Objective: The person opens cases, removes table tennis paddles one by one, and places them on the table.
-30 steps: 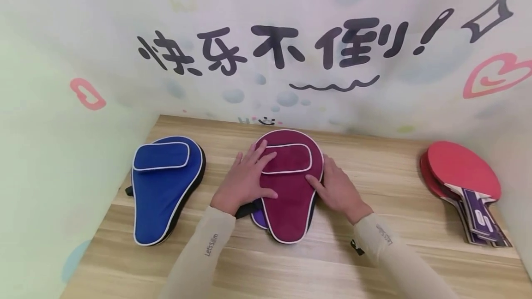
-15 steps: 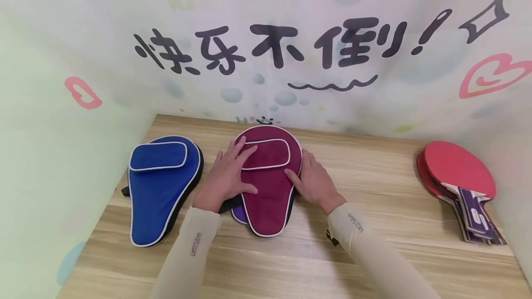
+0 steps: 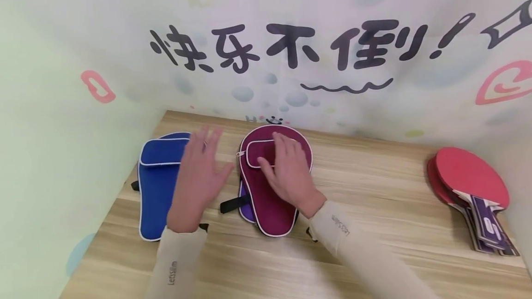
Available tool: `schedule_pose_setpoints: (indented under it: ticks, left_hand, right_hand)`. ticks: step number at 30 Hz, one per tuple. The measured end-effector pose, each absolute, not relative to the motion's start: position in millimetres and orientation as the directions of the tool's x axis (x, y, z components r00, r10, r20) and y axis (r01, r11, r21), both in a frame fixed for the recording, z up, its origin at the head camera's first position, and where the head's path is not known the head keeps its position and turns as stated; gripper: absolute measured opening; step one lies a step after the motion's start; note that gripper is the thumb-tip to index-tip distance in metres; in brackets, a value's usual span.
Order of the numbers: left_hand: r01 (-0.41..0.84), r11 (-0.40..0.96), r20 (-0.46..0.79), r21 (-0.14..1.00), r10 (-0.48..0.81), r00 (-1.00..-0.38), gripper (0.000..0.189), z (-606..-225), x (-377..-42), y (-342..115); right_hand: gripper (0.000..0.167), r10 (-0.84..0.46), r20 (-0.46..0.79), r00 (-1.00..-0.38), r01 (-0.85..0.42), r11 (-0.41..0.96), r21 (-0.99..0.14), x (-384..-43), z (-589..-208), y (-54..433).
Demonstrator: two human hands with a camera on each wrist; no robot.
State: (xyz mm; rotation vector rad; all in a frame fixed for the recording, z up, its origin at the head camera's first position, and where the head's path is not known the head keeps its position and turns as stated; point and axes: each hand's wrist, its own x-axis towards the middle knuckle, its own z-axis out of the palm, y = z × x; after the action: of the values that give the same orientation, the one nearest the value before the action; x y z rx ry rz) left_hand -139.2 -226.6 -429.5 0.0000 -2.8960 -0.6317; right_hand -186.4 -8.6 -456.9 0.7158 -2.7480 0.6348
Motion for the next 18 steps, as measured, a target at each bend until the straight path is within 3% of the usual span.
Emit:
schedule_pose_setpoints:
  ticks: [5,9,18]
  left_hand:
    - [-0.125,0.865,0.181,0.486,-0.24,-0.954,0.083,-428.2,-125.6,-268.1]
    - [-0.278,0.806,0.092,0.523,-0.377,-0.921,0.088,-434.5,-115.0,-294.3]
    - [-0.432,0.752,-0.09,0.497,-0.45,-0.888,0.105,-458.1,-104.5,-318.1]
  right_hand:
    - [0.067,-0.506,0.244,-0.827,-0.555,0.673,-0.489,-172.1,-457.5,-50.1]
    - [0.068,-0.545,0.087,-0.834,-0.46,0.6,-0.654,-167.5,-463.8,-78.2]
    - [0.079,-0.551,-0.16,-0.819,-0.225,0.564,-0.794,-169.6,-482.4,-124.4]
